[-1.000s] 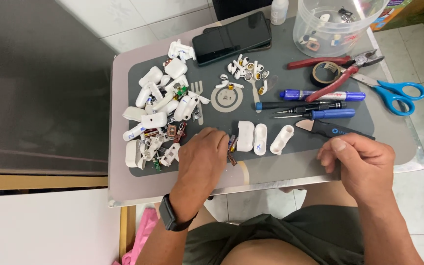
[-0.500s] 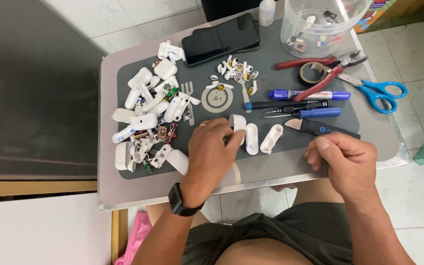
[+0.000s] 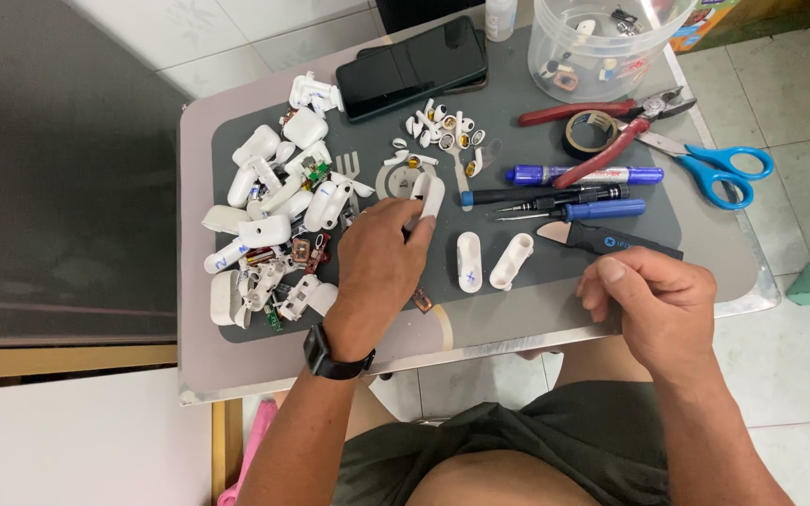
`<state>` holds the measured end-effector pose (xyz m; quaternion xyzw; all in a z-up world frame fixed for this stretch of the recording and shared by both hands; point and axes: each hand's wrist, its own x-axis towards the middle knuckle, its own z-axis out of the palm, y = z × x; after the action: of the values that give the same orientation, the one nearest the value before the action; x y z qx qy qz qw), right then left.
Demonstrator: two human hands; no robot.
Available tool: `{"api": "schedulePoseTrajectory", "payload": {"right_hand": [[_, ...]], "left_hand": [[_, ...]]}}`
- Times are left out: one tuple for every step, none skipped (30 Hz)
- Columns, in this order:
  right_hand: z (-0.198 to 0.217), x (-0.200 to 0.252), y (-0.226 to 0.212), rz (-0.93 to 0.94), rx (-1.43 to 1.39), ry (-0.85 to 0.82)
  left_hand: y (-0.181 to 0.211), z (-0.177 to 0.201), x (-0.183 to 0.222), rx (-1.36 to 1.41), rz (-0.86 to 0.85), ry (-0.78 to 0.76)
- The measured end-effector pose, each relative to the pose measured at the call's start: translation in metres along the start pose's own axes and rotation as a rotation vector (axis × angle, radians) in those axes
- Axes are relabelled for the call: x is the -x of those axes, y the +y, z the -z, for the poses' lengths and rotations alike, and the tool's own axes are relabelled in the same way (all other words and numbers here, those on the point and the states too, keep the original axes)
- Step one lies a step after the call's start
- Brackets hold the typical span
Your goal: Disassembling and reassembling an electronic earbud charging case using a precision screwdriver and other hand tools
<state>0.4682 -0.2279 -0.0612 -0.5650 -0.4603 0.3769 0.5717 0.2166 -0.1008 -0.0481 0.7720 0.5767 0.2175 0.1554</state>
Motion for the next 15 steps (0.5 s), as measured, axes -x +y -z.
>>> {"api": "schedulePoseTrajectory", "payload": {"right_hand": [[0.000,0.000,-0.001,0.004,-0.001,0.003],[-0.001,0.000,-0.002,0.008,-0.001,0.006],[0.000,0.000,-0.001,0.007,0.000,0.005],[0.001,-0.001,-0.001,0.000,-0.008,0.001],[0.001,-0.001,0.000,-0.006,-0.017,-0.004],[0.001,0.000,0.002,-0.007,-0.017,-0.007],[0.001,0.000,0.004,-0.002,-0.021,0.001],[0.001,0.000,0.006,0.002,-0.024,0.009],[0.001,0.000,0.004,0.002,-0.025,0.006],[0.000,0.000,0.003,-0.005,-0.008,0.009],[0.000,0.001,0.002,-0.012,0.010,0.013],[-0.001,0.000,0.002,-0.012,0.011,0.010],[-0.002,0.000,0.002,-0.001,0.007,0.011],[-0.002,0.000,0.001,0.009,0.004,0.012],[-0.003,0.000,0.001,0.012,0.006,0.010]], "left_hand": [[0.002,0.003,0.000,0.012,0.026,-0.018],[0.004,0.007,0.000,0.024,0.051,-0.036],[0.002,0.010,0.003,0.025,0.052,-0.036],[0.000,0.013,0.007,0.048,-0.036,0.059],[-0.003,0.017,0.011,0.071,-0.123,0.154],[-0.002,0.024,0.014,0.070,-0.121,0.155],[-0.002,0.031,0.017,0.043,-0.090,0.159],[-0.002,0.038,0.020,0.016,-0.060,0.163],[-0.001,0.040,0.024,0.015,-0.057,0.165],[-0.001,0.041,0.028,0.017,-0.097,0.178],[-0.001,0.042,0.033,0.019,-0.138,0.191],[0.012,0.040,0.037,0.019,-0.135,0.193],[0.025,0.038,0.040,-0.018,-0.092,0.054],[0.038,0.037,0.043,-0.055,-0.051,-0.085],[0.045,0.030,0.049,-0.054,-0.050,-0.082]]}}
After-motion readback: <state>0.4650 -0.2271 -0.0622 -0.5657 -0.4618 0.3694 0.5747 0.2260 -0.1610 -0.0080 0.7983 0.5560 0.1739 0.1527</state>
